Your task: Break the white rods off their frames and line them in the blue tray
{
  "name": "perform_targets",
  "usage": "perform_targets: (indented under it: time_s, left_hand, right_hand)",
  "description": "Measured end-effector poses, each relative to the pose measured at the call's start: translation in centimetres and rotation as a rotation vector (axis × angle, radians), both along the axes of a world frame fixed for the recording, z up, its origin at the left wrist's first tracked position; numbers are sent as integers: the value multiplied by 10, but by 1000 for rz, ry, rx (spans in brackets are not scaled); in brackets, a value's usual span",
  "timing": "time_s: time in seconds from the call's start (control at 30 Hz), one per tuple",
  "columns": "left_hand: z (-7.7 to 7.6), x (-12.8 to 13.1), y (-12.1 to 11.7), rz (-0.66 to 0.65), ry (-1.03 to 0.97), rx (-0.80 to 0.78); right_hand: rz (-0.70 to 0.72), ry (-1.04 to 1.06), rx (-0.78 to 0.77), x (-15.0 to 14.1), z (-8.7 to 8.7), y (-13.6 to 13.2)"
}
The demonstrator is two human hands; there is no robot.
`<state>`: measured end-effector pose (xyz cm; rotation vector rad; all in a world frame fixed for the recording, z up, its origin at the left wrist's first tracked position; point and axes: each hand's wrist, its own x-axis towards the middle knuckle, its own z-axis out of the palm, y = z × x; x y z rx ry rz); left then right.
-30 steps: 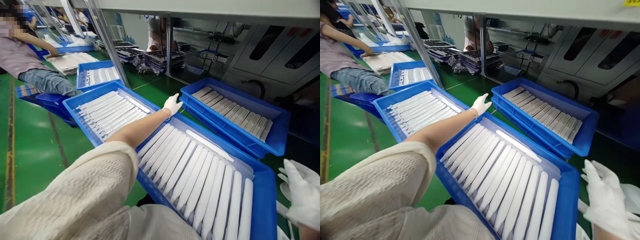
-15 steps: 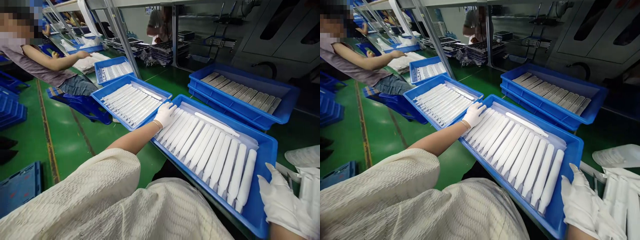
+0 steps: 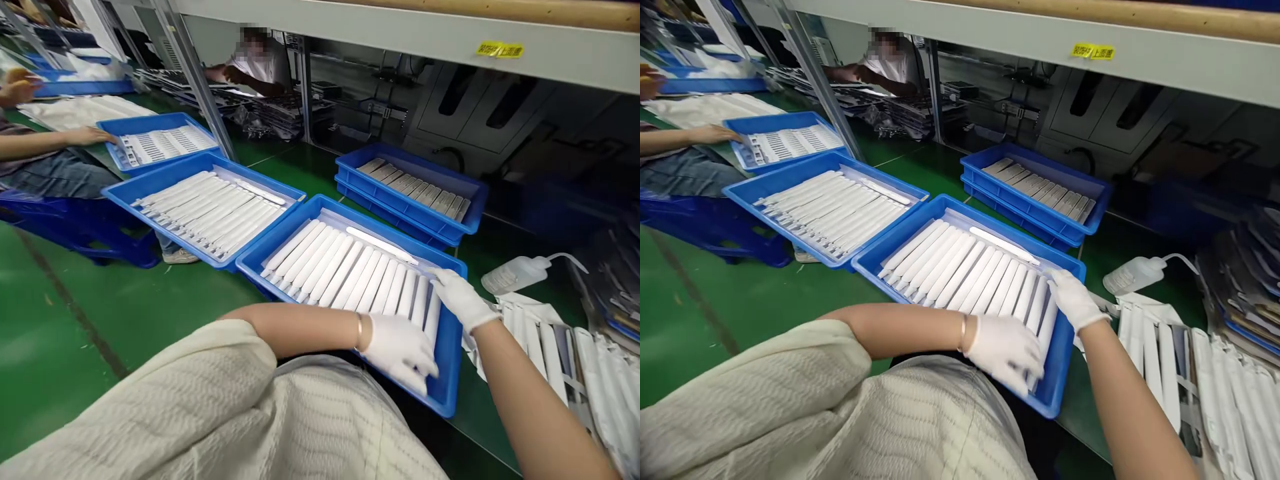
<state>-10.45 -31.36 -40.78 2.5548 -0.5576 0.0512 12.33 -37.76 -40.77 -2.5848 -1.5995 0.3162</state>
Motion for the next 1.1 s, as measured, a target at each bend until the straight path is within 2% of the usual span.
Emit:
perform_targets:
  time_s: [0.03, 0.07, 0.13, 0.23, 0.37, 0.5, 0.67, 0.77, 0.83, 0.9, 1.03, 1.1]
  left_hand:
    - [-8, 7, -18, -173, -21, -2]
    - [-16, 12, -30, -217, -25, 4]
    - [-30, 17, -40, -255, 18, -19]
    - [-42, 17, -33, -233, 162, -127]
    - [-42, 14, -21, -176, 301, -192]
    - [-42, 13, -21, -156, 339, -229]
    - [-45, 16, -22, -168, 331, -200]
    - [-39, 17, -20, -150, 340, -239]
    - [-32, 16, -19, -70, 383, -308]
    - [-25, 15, -15, 81, 413, -400]
    - [-20, 18, -6, 546, 245, -692]
    - [-21, 21, -1, 698, 194, -866]
  right_hand:
    - [3, 7, -79, 8, -1, 14]
    - [4, 15, -147, 15, -4, 27]
    - [5, 30, -233, 27, -11, 46]
    - [22, 53, -299, 37, -24, 60]
    - [18, 105, -311, 44, -33, 66]
    - [-14, 171, -305, 48, -32, 64]
    - [-54, 247, -175, 50, -19, 52]
    - [-83, 327, -50, 48, -5, 36]
    - [-85, 405, 20, 46, 4, 22]
    - [-96, 480, 92, 43, 11, 9]
    - [-152, 567, 234, 35, 24, -10]
    - [-188, 592, 289, 27, 37, -15]
